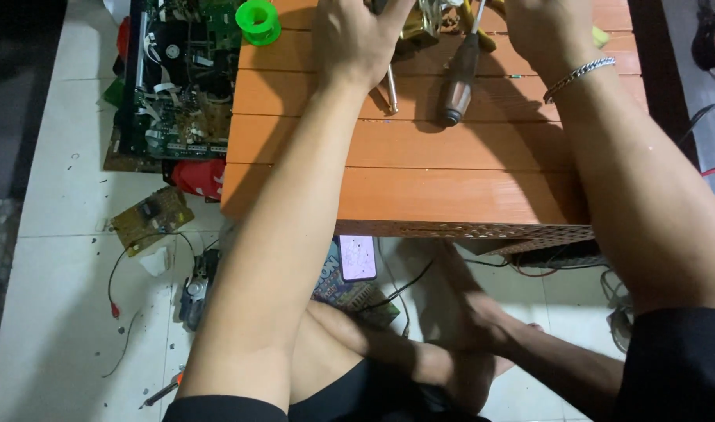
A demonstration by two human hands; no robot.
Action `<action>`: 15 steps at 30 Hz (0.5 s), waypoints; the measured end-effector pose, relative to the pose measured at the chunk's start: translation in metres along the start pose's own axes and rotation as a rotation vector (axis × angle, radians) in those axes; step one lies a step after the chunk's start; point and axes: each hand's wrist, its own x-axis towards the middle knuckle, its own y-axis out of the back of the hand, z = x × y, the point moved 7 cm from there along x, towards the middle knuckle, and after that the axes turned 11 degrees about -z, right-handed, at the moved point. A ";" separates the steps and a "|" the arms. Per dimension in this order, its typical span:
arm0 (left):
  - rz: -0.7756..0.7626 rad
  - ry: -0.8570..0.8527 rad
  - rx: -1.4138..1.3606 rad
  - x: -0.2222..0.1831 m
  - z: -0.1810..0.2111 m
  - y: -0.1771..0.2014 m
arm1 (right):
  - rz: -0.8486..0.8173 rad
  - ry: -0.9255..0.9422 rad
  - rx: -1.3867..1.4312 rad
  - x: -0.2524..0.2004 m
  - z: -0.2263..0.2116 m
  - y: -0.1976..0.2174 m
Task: Assembling and cleaning a small electric motor using a screwdriver and a brush on a low table.
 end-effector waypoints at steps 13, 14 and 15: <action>-0.230 0.427 0.006 0.003 0.010 -0.003 | -0.066 -0.044 0.208 -0.004 -0.006 0.010; -0.251 0.475 0.004 0.005 0.011 -0.005 | -0.068 -0.047 0.217 -0.002 -0.005 0.014; -0.250 0.474 0.001 0.005 0.012 -0.005 | -0.075 -0.048 0.227 0.000 -0.002 0.019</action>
